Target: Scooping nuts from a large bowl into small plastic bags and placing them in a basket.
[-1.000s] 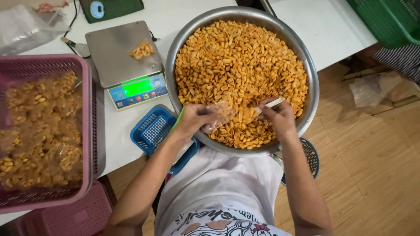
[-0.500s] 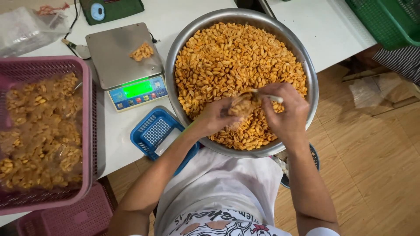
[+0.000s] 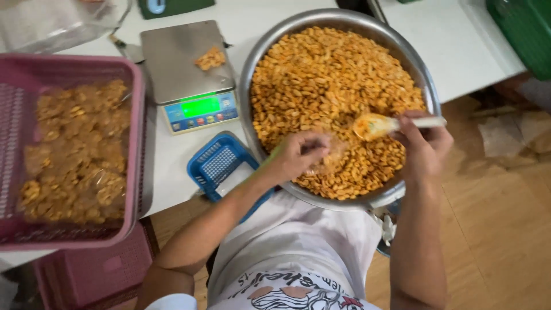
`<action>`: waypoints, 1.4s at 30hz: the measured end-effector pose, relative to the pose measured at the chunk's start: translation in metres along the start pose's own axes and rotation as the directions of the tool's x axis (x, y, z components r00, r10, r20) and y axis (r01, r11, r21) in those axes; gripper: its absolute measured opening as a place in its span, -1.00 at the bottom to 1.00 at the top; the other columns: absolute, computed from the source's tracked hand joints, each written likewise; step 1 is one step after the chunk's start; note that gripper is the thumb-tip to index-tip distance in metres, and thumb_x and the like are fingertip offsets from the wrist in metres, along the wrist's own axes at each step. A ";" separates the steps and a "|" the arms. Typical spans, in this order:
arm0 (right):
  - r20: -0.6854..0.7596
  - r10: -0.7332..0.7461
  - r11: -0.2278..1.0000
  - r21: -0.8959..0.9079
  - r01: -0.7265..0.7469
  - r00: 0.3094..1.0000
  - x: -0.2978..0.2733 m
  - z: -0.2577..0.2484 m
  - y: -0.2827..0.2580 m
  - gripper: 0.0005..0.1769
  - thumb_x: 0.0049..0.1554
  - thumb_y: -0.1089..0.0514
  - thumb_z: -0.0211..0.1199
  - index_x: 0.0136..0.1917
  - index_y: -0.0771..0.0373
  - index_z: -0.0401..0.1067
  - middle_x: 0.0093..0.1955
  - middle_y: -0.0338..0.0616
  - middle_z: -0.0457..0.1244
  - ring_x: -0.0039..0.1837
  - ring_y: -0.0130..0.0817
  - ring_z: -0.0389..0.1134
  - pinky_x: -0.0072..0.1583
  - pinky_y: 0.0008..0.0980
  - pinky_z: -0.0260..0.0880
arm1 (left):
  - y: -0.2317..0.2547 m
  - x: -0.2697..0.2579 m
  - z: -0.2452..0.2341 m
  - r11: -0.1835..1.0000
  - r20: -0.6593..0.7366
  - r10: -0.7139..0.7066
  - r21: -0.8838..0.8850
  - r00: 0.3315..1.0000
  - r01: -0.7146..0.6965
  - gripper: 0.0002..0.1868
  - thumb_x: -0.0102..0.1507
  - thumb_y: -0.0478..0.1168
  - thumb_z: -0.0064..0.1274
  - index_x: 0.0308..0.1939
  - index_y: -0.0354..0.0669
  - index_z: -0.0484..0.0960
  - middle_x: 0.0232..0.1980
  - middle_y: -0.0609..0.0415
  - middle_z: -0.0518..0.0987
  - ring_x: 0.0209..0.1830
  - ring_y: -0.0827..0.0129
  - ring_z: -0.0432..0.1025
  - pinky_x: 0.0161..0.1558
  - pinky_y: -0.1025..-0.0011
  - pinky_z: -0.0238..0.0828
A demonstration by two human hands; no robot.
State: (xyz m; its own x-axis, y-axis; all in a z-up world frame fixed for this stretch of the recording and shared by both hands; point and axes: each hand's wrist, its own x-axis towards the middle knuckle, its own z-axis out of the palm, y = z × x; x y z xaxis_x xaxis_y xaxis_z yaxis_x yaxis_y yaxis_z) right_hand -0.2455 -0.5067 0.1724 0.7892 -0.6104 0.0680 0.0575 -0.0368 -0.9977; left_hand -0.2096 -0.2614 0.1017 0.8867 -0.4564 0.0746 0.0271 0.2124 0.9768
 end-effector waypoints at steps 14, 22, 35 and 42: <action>0.317 -0.318 0.596 -0.666 0.448 0.894 -0.035 -0.030 0.047 -0.89 0.34 0.27 0.27 0.08 0.28 0.59 0.03 -0.10 0.43 -0.04 -0.30 0.42 -0.04 -0.33 0.41 | -0.109 0.112 -0.330 0.004 -0.188 0.635 0.971 0.749 0.240 -0.71 0.29 -0.31 -0.11 0.09 -0.16 0.51 0.05 -0.12 0.52 0.06 -0.06 0.39 0.13 -0.02 0.21; 0.357 -0.281 0.627 -0.635 0.452 0.891 -0.039 -0.031 0.042 -0.85 0.38 0.25 0.38 0.17 0.38 0.57 0.08 0.05 0.41 0.08 -0.13 0.45 0.07 -0.22 0.48 | -0.004 0.067 -0.277 0.533 -0.360 0.715 0.835 0.600 -0.134 -0.85 0.21 -0.17 0.25 -0.20 -0.12 0.75 -0.11 0.02 0.73 -0.04 0.19 0.58 0.11 0.26 0.41; 0.327 -0.287 0.547 -0.715 0.435 0.900 -0.022 -0.050 0.055 -0.84 0.36 0.23 0.31 0.17 0.30 0.61 0.07 0.05 0.43 0.11 -0.11 0.46 0.08 -0.18 0.48 | 0.060 -0.089 -0.258 0.344 -0.634 0.326 0.770 0.701 0.537 -0.51 0.42 0.01 -0.13 0.27 -0.27 0.42 0.24 -0.38 0.48 0.26 -0.38 0.29 0.27 -0.24 0.08; 0.391 -0.645 0.359 -0.604 0.712 0.657 0.015 -0.027 0.047 -0.94 0.36 0.43 0.28 0.09 0.40 0.54 0.05 0.07 0.37 0.10 -0.02 0.40 0.17 -0.13 0.36 | -0.061 -0.108 -0.145 0.196 -0.263 -0.189 0.934 0.946 0.299 -0.43 0.16 0.15 0.27 0.07 -0.09 0.52 -0.07 -0.19 0.65 -0.09 -0.22 0.54 -0.15 -0.10 0.46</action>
State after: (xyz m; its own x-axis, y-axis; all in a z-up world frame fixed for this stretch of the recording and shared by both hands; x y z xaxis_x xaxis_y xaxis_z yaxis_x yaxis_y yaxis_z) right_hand -0.2474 -0.5392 0.1266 0.7205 -0.0674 0.6901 0.2131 -0.9255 -0.3129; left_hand -0.2401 -0.0998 0.0048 0.9551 -0.2447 -0.1671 -0.1609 -0.9019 0.4009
